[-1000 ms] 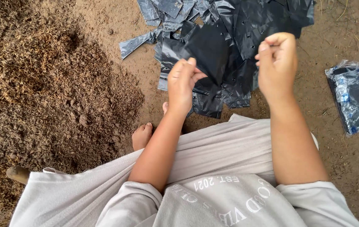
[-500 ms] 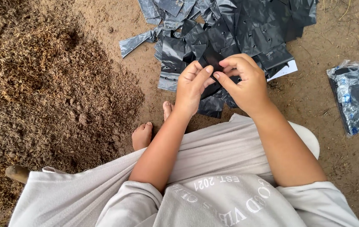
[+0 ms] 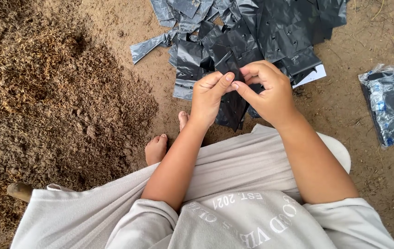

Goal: Picking up and opening individual black plastic polybags from a pile in preparation for planting.

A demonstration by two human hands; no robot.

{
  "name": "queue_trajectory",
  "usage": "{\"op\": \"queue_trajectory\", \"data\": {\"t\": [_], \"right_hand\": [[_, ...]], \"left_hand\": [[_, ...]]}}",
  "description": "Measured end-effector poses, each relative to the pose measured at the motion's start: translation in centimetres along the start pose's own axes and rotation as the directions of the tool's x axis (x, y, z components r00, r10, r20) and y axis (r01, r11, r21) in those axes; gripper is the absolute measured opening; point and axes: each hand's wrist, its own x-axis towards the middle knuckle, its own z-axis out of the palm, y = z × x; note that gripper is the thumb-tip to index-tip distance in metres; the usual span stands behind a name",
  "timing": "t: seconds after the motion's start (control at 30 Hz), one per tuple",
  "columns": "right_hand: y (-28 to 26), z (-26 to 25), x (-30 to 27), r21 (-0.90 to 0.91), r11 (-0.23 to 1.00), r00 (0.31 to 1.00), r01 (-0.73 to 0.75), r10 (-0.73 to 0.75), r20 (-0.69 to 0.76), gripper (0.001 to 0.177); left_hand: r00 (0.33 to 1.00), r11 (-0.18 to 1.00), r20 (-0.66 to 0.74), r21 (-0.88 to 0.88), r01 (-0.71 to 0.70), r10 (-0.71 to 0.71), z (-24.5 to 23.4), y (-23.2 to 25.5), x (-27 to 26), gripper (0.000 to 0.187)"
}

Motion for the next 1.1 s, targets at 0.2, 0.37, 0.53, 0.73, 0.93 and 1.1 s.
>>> {"op": "queue_trajectory", "data": {"t": [0.2, 0.37, 0.53, 0.73, 0.93, 1.1], "right_hand": [[0.9, -0.1, -0.3, -0.007, 1.000, 1.000, 0.017, -0.017, -0.003, 0.015], [1.2, -0.3, -0.2, -0.143, 0.988, 0.997, 0.054, -0.062, -0.051, 0.008], [2.9, -3.1, 0.3, -0.328, 0.944, 0.982, 0.044, -0.101, -0.159, 0.018], [8.0, -10.9, 0.8, -0.103, 0.965, 0.800, -0.241, 0.138, -0.584, 0.010], [11.1, -12.7, 0.1, 0.066, 0.976, 0.563, -0.206, 0.174, -0.808, 0.018], [3.2, -3.7, 1.1, -0.219, 0.969, 0.961, -0.114, 0.052, -0.272, 0.032]], "left_hand": [[0.998, 0.993, 0.036, 0.104, -0.054, 0.051, -0.5, -0.4, 0.2, 0.012], [0.993, 0.960, -0.007, 0.256, -0.115, 0.121, 0.9, 2.4, -0.2, 0.014], [0.974, 0.949, -0.165, 0.298, -0.103, 0.157, 0.2, 4.6, 0.8, 0.029], [0.863, 0.975, -0.497, -0.132, -0.178, 0.090, -3.9, 7.1, 2.9, 0.018], [0.790, 0.971, -0.603, -0.105, -0.216, 0.111, -3.7, 7.3, 3.1, 0.020], [0.927, 0.987, -0.374, 0.153, 0.040, 0.021, 0.5, 5.1, 1.0, 0.028]]}}
